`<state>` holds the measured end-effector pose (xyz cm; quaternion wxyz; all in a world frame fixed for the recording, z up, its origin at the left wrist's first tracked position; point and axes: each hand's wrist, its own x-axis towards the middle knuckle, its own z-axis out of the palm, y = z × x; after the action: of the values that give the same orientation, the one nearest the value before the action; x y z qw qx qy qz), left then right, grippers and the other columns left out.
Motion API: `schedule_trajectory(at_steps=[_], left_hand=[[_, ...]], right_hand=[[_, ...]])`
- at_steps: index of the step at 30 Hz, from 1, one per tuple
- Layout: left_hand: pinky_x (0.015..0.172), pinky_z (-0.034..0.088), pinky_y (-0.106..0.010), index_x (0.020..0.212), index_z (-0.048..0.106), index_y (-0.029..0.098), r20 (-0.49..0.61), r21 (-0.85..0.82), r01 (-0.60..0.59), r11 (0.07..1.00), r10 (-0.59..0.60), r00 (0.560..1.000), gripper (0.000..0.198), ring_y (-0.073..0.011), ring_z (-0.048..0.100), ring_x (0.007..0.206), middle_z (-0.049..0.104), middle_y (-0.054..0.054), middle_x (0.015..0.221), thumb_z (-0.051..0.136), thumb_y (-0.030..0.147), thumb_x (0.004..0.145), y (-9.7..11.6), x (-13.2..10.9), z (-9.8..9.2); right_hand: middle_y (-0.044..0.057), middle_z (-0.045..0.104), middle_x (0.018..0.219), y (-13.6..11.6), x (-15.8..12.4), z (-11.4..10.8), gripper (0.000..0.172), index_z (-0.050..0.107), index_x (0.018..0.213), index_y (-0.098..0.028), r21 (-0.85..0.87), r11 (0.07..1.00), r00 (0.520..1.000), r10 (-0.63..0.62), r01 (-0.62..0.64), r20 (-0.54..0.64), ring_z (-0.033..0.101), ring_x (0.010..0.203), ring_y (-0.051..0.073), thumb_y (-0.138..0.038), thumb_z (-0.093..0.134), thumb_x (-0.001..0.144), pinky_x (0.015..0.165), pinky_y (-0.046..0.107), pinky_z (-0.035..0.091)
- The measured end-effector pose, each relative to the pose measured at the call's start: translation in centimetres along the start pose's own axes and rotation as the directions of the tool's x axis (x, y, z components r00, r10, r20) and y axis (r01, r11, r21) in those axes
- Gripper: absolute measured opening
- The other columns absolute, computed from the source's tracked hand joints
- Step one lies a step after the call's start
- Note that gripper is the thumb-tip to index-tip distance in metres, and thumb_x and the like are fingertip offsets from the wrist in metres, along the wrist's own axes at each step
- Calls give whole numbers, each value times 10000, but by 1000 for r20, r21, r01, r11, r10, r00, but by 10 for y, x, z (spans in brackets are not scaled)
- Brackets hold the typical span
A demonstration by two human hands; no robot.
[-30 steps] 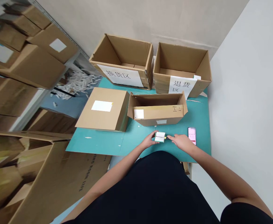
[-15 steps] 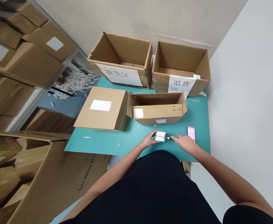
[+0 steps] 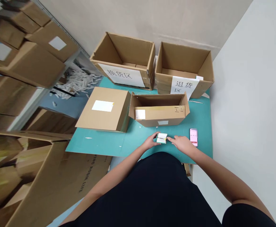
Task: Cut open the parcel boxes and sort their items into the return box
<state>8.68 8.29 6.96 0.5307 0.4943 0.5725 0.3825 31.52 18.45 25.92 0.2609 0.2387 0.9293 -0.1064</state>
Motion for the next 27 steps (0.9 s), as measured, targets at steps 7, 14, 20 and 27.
schedule_trajectory(at_steps=[7, 14, 20, 27], left_hand=[[1094, 434, -433, 1393, 503, 221, -7, -20, 19, 1000, -19, 1000, 826, -288, 580, 1265, 616, -102, 1379, 853, 257, 645, 1, -2, -2], [1096, 433, -432, 1386, 507, 214, -7, -18, 26, 999, -27, 1000, 821, -286, 583, 1257, 614, -101, 1380, 848, 251, 641, 0, -1, -2], [1110, 420, -444, 1386, 507, 208, -8, -19, 9, 1000, -9, 1000, 838, -292, 576, 1270, 613, -114, 1382, 862, 270, 630, -2, 0, -3], [1110, 425, -459, 1398, 492, 213, 8, -33, 33, 999, -33, 999, 861, -304, 574, 1278, 607, -124, 1391, 868, 269, 625, 0, -2, -6]], right_hand=[[79, 661, 1018, 0, 6, 2, 483, 436, 1502, -329, -12, 1000, 1000, -5, 5, -9, 655, 757, 212, -271, 438, 1022, 627, 280, 408], [70, 659, 998, 13, -13, 9, 471, 440, 1501, -345, -8, 999, 998, 50, -49, 29, 649, 761, 200, -278, 399, 1037, 611, 261, 377], [64, 662, 984, 21, -28, 17, 470, 433, 1506, -368, 35, 992, 991, 118, -120, 54, 646, 753, 196, -314, 378, 1042, 604, 251, 369], [63, 710, 1091, 30, -43, 47, 485, 432, 1515, -345, 305, 930, 976, 219, -205, -13, 689, 897, 225, -341, 376, 1033, 694, 266, 466]])
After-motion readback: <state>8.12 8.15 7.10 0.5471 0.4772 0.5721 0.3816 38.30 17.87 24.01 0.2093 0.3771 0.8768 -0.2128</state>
